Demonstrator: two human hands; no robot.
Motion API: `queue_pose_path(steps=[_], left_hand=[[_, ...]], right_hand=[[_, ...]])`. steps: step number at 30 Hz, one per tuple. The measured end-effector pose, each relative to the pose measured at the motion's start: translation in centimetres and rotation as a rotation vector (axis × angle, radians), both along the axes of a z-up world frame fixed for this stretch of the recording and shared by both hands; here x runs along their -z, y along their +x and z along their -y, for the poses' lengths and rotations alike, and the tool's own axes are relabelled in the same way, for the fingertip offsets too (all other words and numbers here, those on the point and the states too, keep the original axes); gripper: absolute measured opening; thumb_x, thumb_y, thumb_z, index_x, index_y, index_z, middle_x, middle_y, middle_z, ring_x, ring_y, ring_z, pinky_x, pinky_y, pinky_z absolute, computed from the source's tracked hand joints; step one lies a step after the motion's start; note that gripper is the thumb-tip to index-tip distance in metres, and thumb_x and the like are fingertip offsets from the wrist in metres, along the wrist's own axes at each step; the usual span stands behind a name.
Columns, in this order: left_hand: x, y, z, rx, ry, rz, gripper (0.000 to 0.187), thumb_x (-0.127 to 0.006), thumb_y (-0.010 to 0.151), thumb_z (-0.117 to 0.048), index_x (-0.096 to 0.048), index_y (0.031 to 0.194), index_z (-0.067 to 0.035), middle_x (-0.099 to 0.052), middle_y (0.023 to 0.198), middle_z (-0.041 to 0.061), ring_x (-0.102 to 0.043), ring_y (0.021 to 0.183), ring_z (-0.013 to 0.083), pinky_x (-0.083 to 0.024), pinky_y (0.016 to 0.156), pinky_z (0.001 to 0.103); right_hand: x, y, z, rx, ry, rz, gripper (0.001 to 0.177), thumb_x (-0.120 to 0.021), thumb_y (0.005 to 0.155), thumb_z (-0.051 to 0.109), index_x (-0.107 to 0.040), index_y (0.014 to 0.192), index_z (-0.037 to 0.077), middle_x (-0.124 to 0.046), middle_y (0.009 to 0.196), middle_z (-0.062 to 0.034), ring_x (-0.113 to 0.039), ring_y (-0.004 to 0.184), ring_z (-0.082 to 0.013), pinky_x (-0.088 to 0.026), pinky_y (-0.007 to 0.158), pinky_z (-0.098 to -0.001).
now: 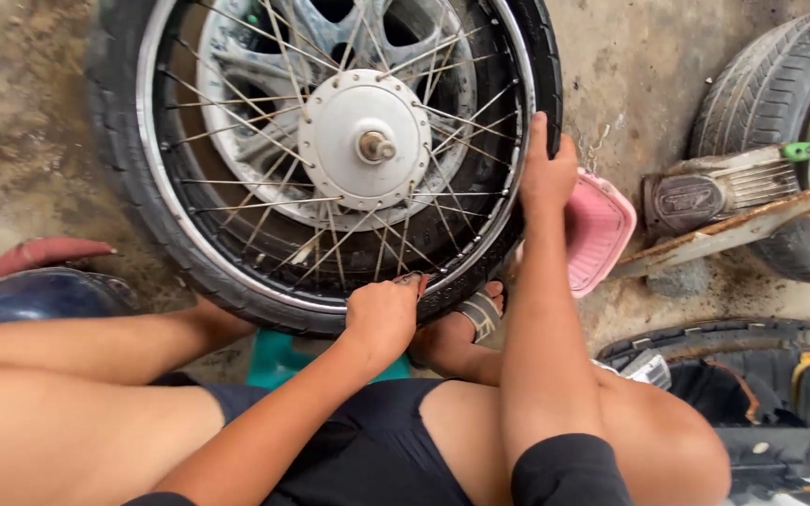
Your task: The person scrubs the rim and tire of a motorcycle wheel using a small reddish sponge. They rotate the wheel by hand to access different sections and continue scrubbing the same area repeatedly.
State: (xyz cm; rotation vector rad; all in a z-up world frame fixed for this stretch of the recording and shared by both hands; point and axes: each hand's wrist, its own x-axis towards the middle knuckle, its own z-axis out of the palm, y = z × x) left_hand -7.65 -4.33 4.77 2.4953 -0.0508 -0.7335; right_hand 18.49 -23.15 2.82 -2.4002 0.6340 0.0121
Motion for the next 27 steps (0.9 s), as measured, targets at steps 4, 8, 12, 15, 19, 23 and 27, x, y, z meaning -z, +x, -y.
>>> queue_pose_path(steps=[4,8,12,15,19,23,27], left_hand=[[-2.4,-0.5,-2.2,0.033,-0.011,-0.005,0.039,-0.055,0.095,-0.017,-0.069,0.130,-0.009,-0.075,0.084,0.021,-0.074,0.078,0.0398,-0.060,0.059,0.055],[-0.8,-1.7,-4.4,0.026,0.029,0.017,0.035,-0.057,0.096,-0.016,-0.071,0.128,-0.010,-0.074,0.086,0.018,-0.074,0.080,0.0361,-0.061,0.062,0.054],[-0.8,-1.5,-5.2,0.027,0.154,0.093,0.028,-0.066,0.090,-0.019,-0.076,0.116,-0.014,-0.067,0.091,0.017,-0.070,0.087,0.0382,-0.058,0.068,0.053],[-0.4,-3.0,-5.3,-0.040,0.137,0.296,0.021,-0.064,0.093,-0.025,-0.080,0.101,-0.013,-0.060,0.085,0.015,-0.063,0.082,0.0353,-0.050,0.067,0.044],[-1.0,-3.8,-5.0,-0.056,0.137,0.386,0.022,-0.070,0.090,-0.032,-0.079,0.099,-0.014,-0.054,0.085,0.011,-0.058,0.083,0.0331,-0.045,0.067,0.044],[0.4,-2.9,-3.8,-0.088,0.091,0.504,0.022,-0.071,0.088,-0.028,-0.077,0.095,-0.008,-0.052,0.083,0.011,-0.056,0.081,0.0329,-0.042,0.065,0.043],[1.7,-5.0,-3.1,-0.053,0.115,0.561,0.027,-0.063,0.093,-0.027,-0.073,0.106,-0.005,-0.055,0.085,0.012,-0.056,0.081,0.0325,-0.040,0.064,0.044]], right_hand=[[-0.5,-2.1,0.0,-0.020,0.106,-0.001,0.059,-0.066,0.086,0.078,-0.065,0.091,0.019,-0.070,0.080,-0.0049,-0.069,0.087,-0.0234,-0.053,0.081,-0.0332],[-2.0,-6.9,-1.4,0.089,0.085,0.024,0.066,-0.062,0.088,0.078,-0.064,0.096,0.012,-0.070,0.089,-0.0151,-0.069,0.097,-0.0314,-0.053,0.086,-0.0414],[-1.8,-10.2,-3.0,0.261,0.093,-0.011,0.064,-0.061,0.087,0.080,-0.064,0.093,0.016,-0.070,0.087,-0.0080,-0.071,0.095,-0.0262,-0.055,0.082,-0.0370],[-1.2,-10.7,-3.2,0.289,0.067,0.027,0.065,-0.063,0.085,0.079,-0.065,0.086,0.014,-0.071,0.081,-0.0087,-0.071,0.088,-0.0263,-0.054,0.078,-0.0364],[-0.8,-10.8,-2.3,0.279,0.045,0.037,0.068,-0.061,0.085,0.079,-0.065,0.087,0.012,-0.072,0.083,-0.0114,-0.073,0.091,-0.0293,-0.055,0.080,-0.0382],[-1.2,-9.8,-2.8,0.302,0.062,0.039,0.068,-0.063,0.085,0.079,-0.066,0.087,0.011,-0.072,0.086,-0.0126,-0.072,0.094,-0.0300,-0.055,0.083,-0.0383],[0.2,-10.2,-2.0,0.308,0.070,0.039,0.071,-0.062,0.084,0.079,-0.068,0.093,0.009,-0.074,0.093,-0.0154,-0.072,0.102,-0.0324,-0.055,0.088,-0.0403]])
